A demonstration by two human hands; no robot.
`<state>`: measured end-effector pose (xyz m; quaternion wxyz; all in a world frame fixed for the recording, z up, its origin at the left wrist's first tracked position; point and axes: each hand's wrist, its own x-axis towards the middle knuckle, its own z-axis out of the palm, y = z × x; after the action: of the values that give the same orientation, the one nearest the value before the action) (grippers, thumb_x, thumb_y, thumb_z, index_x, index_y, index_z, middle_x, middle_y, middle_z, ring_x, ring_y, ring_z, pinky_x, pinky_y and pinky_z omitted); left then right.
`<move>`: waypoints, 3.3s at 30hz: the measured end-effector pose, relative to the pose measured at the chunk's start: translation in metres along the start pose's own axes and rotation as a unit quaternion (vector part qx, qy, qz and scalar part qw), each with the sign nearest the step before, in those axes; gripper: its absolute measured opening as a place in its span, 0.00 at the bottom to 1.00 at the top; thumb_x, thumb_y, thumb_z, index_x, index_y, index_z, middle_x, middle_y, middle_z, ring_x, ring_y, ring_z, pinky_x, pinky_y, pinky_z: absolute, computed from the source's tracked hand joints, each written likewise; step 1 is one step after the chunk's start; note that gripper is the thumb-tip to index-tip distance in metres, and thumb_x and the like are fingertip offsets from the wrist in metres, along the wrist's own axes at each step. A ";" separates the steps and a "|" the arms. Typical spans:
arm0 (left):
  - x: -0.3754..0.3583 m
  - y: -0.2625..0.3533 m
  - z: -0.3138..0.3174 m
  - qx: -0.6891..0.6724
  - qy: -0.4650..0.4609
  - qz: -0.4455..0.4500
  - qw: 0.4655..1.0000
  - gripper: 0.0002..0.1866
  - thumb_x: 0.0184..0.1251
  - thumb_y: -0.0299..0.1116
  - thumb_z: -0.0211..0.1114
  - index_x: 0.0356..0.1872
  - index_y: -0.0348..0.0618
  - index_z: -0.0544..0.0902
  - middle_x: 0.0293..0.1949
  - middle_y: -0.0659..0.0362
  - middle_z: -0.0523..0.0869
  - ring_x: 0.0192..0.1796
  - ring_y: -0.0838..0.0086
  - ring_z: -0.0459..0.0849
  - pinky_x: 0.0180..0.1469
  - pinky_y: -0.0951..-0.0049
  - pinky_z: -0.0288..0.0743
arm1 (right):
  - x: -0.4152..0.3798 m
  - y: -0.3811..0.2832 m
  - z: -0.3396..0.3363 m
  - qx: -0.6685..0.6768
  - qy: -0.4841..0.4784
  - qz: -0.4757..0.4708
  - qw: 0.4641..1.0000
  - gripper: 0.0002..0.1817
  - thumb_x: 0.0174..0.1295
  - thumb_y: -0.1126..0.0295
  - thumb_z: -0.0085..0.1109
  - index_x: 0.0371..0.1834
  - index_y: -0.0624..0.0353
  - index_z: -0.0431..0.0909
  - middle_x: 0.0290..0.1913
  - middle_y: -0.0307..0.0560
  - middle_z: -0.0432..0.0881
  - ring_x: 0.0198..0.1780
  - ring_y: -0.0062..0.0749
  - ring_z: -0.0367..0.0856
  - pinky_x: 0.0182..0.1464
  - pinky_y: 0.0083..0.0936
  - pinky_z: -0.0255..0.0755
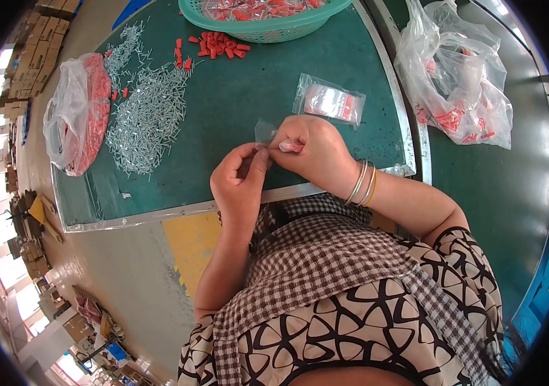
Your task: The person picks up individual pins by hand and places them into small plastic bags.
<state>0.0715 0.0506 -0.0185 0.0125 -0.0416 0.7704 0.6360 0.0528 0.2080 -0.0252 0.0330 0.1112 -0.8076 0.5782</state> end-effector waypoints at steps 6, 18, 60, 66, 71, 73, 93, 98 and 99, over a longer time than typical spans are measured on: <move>0.004 -0.007 0.005 0.161 0.051 0.110 0.979 0.02 0.59 0.21 0.66 0.32 0.34 0.83 0.27 0.60 0.85 0.28 0.82 0.82 0.31 0.79 0.75 | -0.003 0.003 0.004 -0.072 0.038 -0.054 0.995 0.07 0.47 0.78 0.66 0.25 0.61 0.76 0.25 0.45 0.74 0.26 0.41 0.75 0.28 0.31 0.68; 0.013 0.003 -0.020 0.082 -0.028 -0.014 0.996 0.03 0.59 0.22 0.65 0.29 0.34 0.81 0.23 0.65 0.81 0.26 0.88 0.75 0.29 0.83 0.69 | 0.003 -0.008 -0.009 -0.189 -0.115 -0.173 0.960 0.36 0.42 0.75 0.69 0.61 0.47 0.75 0.56 0.43 0.80 0.34 0.40 0.84 0.34 0.31 0.80; 0.011 0.006 -0.033 0.320 -0.113 0.365 0.867 0.15 0.40 0.23 0.74 0.34 0.49 0.88 0.58 0.59 0.77 0.46 0.64 0.79 0.46 0.64 0.76 | 0.004 0.002 -0.004 0.038 -0.168 -0.080 0.982 0.23 0.42 0.69 0.79 0.44 0.58 0.82 0.37 0.41 0.83 0.34 0.31 0.81 0.37 0.24 0.76; 0.009 0.003 -0.036 0.331 -0.122 0.369 0.860 0.16 0.40 0.22 0.72 0.35 0.45 0.85 0.55 0.57 0.78 0.45 0.64 0.82 0.46 0.62 0.76 | 0.007 0.000 -0.006 0.044 -0.167 -0.068 0.983 0.23 0.42 0.70 0.79 0.44 0.58 0.82 0.38 0.42 0.83 0.37 0.31 0.81 0.40 0.25 0.75; 0.008 0.002 -0.038 0.328 -0.140 0.365 0.860 0.15 0.40 0.23 0.72 0.34 0.44 0.84 0.52 0.57 0.80 0.46 0.63 0.82 0.46 0.62 0.76 | 0.008 0.003 -0.007 0.182 -0.224 0.025 0.957 0.25 0.43 0.67 0.79 0.47 0.61 0.82 0.42 0.43 0.84 0.44 0.27 0.82 0.48 0.25 0.75; 0.009 0.003 -0.039 0.311 -0.142 0.369 0.865 0.14 0.40 0.23 0.73 0.33 0.44 0.85 0.52 0.57 0.80 0.46 0.63 0.82 0.46 0.62 0.76 | 0.011 0.003 -0.009 0.222 -0.250 0.049 0.941 0.28 0.44 0.62 0.80 0.49 0.62 0.82 0.44 0.45 0.85 0.48 0.26 0.82 0.54 0.26 0.75; 0.008 0.008 -0.046 0.326 -0.144 0.390 0.849 0.15 0.44 0.22 0.72 0.37 0.44 0.84 0.51 0.56 0.80 0.41 0.64 0.82 0.40 0.64 0.77 | 0.013 0.002 -0.014 0.131 -0.244 -0.003 0.961 0.19 0.45 0.70 0.77 0.41 0.60 0.83 0.39 0.43 0.84 0.42 0.30 0.83 0.45 0.24 0.75; 0.005 0.009 -0.047 0.347 -0.142 0.385 0.843 0.13 0.46 0.23 0.70 0.36 0.44 0.84 0.43 0.59 0.79 0.38 0.64 0.81 0.37 0.65 0.76 | 0.013 0.000 -0.013 0.126 -0.242 -0.001 0.962 0.22 0.44 0.70 0.78 0.44 0.60 0.83 0.39 0.43 0.84 0.42 0.29 0.82 0.45 0.23 0.75; 0.005 0.010 -0.047 0.347 -0.145 0.381 0.845 0.12 0.46 0.23 0.70 0.36 0.44 0.84 0.42 0.60 0.79 0.38 0.65 0.80 0.37 0.65 0.76 | 0.014 -0.005 -0.015 0.127 -0.257 0.020 0.958 0.23 0.45 0.69 0.77 0.45 0.60 0.83 0.41 0.43 0.84 0.43 0.29 0.83 0.47 0.24 0.76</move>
<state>0.0676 0.0064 -0.0003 -0.1054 0.3551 0.8854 0.2808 0.0389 0.2190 -0.0131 -0.2018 0.2430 -0.7111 0.6282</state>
